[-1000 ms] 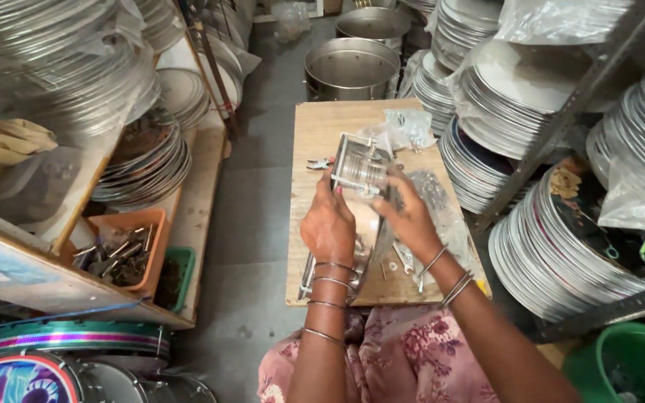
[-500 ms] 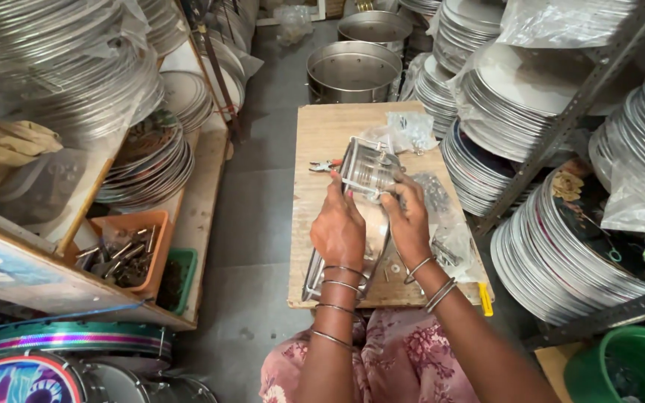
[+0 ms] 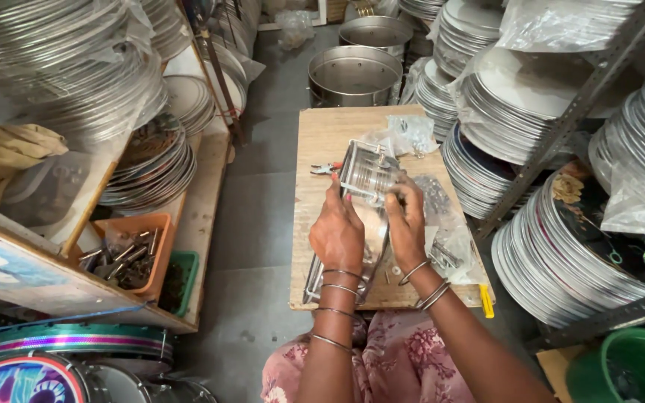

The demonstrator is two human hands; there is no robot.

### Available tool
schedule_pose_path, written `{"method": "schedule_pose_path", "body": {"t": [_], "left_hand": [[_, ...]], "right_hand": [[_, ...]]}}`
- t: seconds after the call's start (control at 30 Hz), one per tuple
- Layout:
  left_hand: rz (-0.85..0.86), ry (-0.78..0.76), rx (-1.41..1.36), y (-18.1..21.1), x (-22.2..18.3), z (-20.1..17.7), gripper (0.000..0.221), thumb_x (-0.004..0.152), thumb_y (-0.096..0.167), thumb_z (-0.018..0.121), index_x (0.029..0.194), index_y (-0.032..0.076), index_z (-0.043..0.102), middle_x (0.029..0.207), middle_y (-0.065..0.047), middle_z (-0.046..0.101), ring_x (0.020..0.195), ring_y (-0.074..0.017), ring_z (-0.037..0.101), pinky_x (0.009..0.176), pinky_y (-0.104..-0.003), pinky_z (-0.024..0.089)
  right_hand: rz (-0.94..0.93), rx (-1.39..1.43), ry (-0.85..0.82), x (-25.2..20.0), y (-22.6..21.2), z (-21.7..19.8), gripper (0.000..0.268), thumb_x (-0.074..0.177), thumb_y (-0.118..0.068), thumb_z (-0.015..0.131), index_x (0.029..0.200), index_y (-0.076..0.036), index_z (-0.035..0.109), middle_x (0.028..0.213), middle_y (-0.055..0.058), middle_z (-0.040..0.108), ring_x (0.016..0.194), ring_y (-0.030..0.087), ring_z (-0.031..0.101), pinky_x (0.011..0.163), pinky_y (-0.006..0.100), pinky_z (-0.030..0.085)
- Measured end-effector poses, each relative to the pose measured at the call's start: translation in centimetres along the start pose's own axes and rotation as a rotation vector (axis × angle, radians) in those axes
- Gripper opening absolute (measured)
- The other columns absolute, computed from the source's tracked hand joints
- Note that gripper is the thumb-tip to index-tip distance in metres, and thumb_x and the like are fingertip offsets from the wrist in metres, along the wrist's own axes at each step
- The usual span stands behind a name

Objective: The person assembles a drum by placing a circular metal frame onto the drum head and securing it with metal bolts and brackets around the perimeter.

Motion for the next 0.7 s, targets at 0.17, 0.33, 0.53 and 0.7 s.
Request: {"method": "schedule_pose_path", "body": {"t": [0.17,0.33,0.53,0.7], "left_hand": [[0.016,0.012,0.001,-0.5,0.2,-0.3,0.042,0.096,0.015,0.063,0.138,0.015,0.060,0.096,-0.016,0.076,0.071,-0.0374,0.070,0.058,-0.046,0.054],[-0.009,-0.007,0.004,-0.7,0.2,-0.7,0.039,0.096,0.017,0.064,0.136,0.017,0.061,0.095,-0.016,0.076,0.069,-0.0374,0.070,0.059,-0.046,0.054],[-0.021,-0.009,0.004,-0.4,-0.1,-1.4,0.038,0.097,0.018,0.064,0.134,0.017,0.062,0.093,-0.016,0.076,0.069,-0.0382,0.069,0.058,-0.047,0.053],[-0.057,-0.020,-0.004,-0.8,0.0,-1.5,0.035,0.097,0.018,0.063,0.132,0.017,0.064,0.092,-0.016,0.076,0.070,-0.0380,0.070,0.060,-0.048,0.053]], "right_hand": [[-0.204,-0.157,-0.019,-0.7,-0.5,0.6,0.018,0.101,-0.014,0.062,0.115,-0.002,0.061,0.151,0.017,0.050,0.141,0.032,0.047,0.115,0.041,0.039],[-0.184,-0.161,-0.004,-0.5,-0.3,0.6,0.019,0.100,-0.012,0.063,0.116,-0.002,0.059,0.147,0.017,0.051,0.141,0.032,0.046,0.118,0.041,0.035],[-0.189,-0.294,0.051,-0.9,-0.9,1.0,0.013,0.097,-0.010,0.066,0.108,-0.005,0.064,0.145,0.014,0.056,0.135,0.030,0.054,0.112,0.039,0.046],[-0.260,-0.218,0.002,-1.1,-2.0,0.9,0.023,0.090,-0.009,0.070,0.109,-0.001,0.061,0.143,0.018,0.053,0.134,0.036,0.050,0.111,0.044,0.040]]}}
Point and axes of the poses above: each hand's wrist, its own x-axis towards the middle knuckle, its own z-axis out of the palm, y = z × x, the point moved 4 cm from there along x, towards the middle knuckle
